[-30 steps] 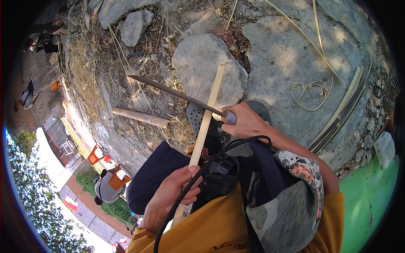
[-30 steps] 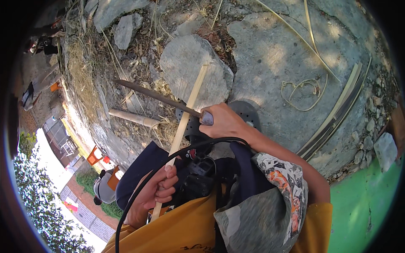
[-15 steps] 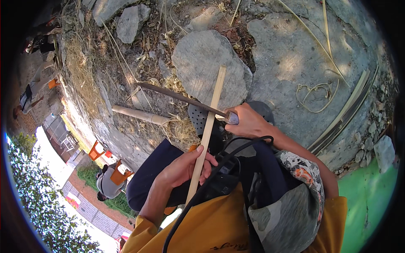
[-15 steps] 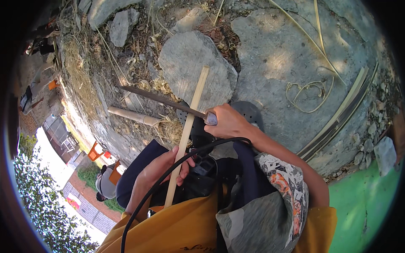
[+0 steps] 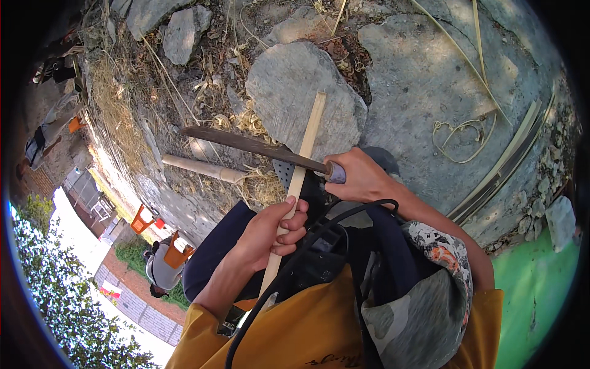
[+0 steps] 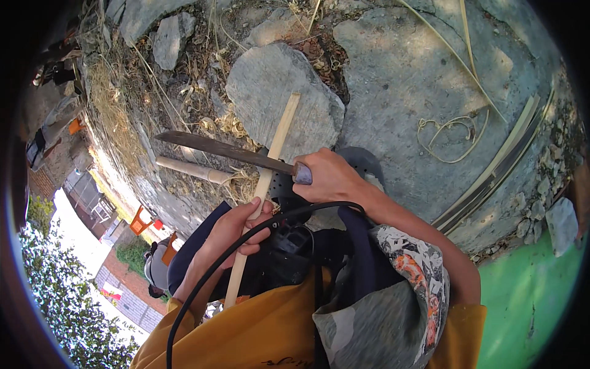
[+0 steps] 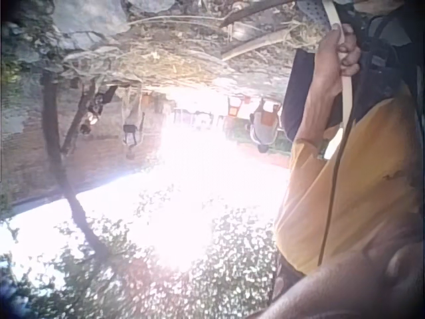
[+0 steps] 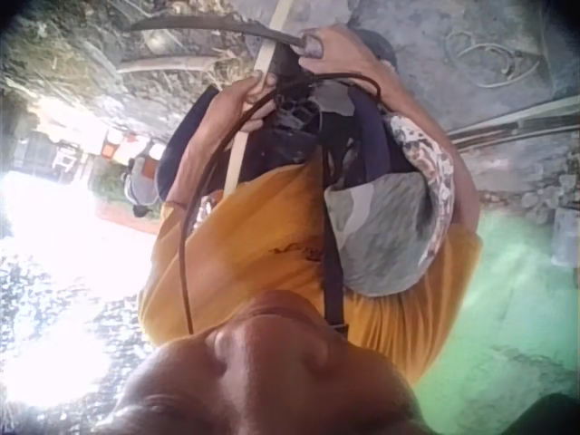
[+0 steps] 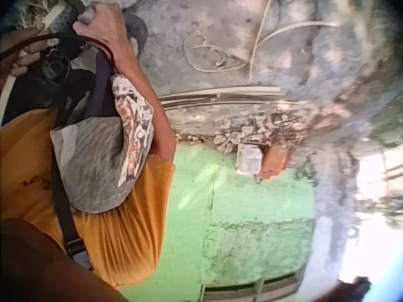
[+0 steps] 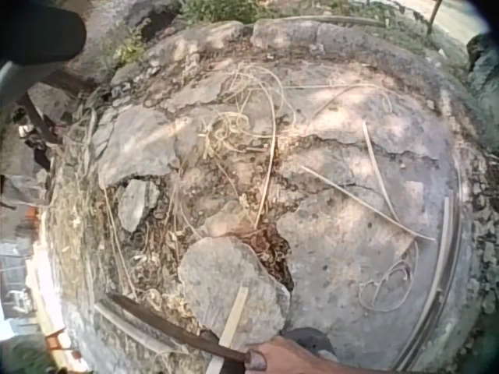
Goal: The person uses a machete to scrape and thin a long strip of bamboo by hand, repeatedly pulling the blade along the surface while holding the material against a stone.
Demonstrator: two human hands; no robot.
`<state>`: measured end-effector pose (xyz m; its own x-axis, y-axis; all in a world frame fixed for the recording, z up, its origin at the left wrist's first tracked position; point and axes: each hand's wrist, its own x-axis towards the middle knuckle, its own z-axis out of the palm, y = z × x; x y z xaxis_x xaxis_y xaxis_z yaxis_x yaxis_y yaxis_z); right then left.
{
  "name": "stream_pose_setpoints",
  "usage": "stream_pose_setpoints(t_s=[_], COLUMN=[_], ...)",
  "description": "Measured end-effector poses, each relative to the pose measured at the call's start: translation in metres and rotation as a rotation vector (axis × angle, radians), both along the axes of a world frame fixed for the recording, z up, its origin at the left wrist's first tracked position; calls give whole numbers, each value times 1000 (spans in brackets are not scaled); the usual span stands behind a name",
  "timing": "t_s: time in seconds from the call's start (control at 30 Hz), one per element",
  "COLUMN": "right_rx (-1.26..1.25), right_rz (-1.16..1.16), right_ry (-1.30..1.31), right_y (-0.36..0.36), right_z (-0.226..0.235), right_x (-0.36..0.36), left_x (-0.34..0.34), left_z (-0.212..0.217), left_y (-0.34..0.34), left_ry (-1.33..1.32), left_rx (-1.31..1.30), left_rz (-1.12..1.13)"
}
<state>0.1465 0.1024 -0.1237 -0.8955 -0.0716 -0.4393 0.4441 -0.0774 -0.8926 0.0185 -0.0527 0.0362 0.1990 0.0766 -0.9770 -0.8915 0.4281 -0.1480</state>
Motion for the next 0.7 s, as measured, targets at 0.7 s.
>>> stream_pose_setpoints(t_s=[0.7], right_rx=[49], right_rz=[-22], right_ry=[-77], right_y=[8], right_z=[1], right_x=[-18], left_x=[-24], left_z=[12], left_y=[38], left_ry=[-62], left_rx=[-97], left_rz=[-106])
